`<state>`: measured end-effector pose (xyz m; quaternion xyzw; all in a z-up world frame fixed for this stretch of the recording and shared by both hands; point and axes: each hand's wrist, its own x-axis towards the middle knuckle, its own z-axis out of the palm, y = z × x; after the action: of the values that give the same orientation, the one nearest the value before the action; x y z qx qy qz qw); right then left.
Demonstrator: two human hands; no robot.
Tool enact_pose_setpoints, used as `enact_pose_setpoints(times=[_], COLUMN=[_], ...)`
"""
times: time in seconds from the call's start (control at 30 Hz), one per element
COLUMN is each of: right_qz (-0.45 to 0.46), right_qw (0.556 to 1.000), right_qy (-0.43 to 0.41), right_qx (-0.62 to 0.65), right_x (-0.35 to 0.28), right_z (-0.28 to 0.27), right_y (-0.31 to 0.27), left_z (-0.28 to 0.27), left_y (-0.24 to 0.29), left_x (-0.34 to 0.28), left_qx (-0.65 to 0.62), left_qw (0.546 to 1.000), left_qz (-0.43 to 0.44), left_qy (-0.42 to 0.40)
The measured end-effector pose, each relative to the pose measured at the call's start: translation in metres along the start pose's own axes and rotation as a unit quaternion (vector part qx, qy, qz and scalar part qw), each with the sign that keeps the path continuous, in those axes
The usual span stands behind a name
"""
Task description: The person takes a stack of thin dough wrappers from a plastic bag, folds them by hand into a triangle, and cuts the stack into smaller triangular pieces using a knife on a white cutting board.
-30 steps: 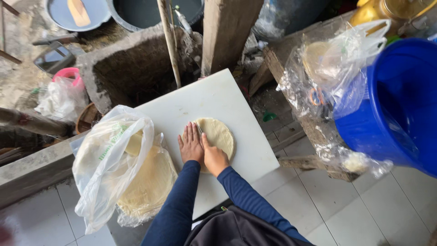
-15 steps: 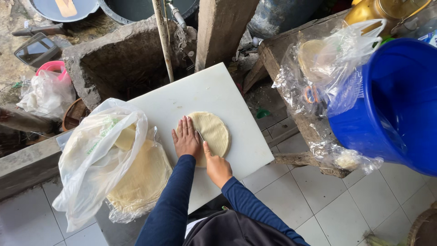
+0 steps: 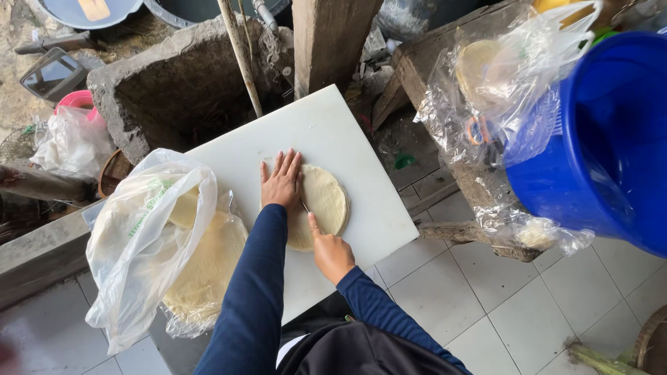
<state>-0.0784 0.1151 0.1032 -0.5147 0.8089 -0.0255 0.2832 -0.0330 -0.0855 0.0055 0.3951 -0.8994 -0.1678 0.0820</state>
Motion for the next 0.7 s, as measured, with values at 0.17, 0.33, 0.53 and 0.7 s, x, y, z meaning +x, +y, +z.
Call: enact_pose_setpoints(times=[0.17, 0.33, 0.53, 0.7], right_qz=[0.02, 0.01, 0.003, -0.002], right_qw=[0.998, 0.997, 0.996, 0.995], right_qy=[-0.052, -0.055, -0.049, -0.036], right_qx=[-0.036, -0.056, -0.077, -0.094], right_x=[-0.017, -0.043, -0.083, -0.113], right_z=[-0.008, -0.005, 0.005, 0.017], right_y=[0.0, 0.004, 0.019, 0.029], left_z=[-0.007, -0.009, -0.01, -0.01], left_y=[0.008, 0.007, 0.008, 0.008], left_x=[0.001, -0.01, -0.008, -0.009], left_qx=[0.006, 0.002, -0.016, -0.023], left_qw=[1.0, 1.0, 1.0, 1.0], left_qz=[-0.007, -0.01, -0.013, -0.009], left_qy=[-0.003, -0.002, -0.009, -0.003])
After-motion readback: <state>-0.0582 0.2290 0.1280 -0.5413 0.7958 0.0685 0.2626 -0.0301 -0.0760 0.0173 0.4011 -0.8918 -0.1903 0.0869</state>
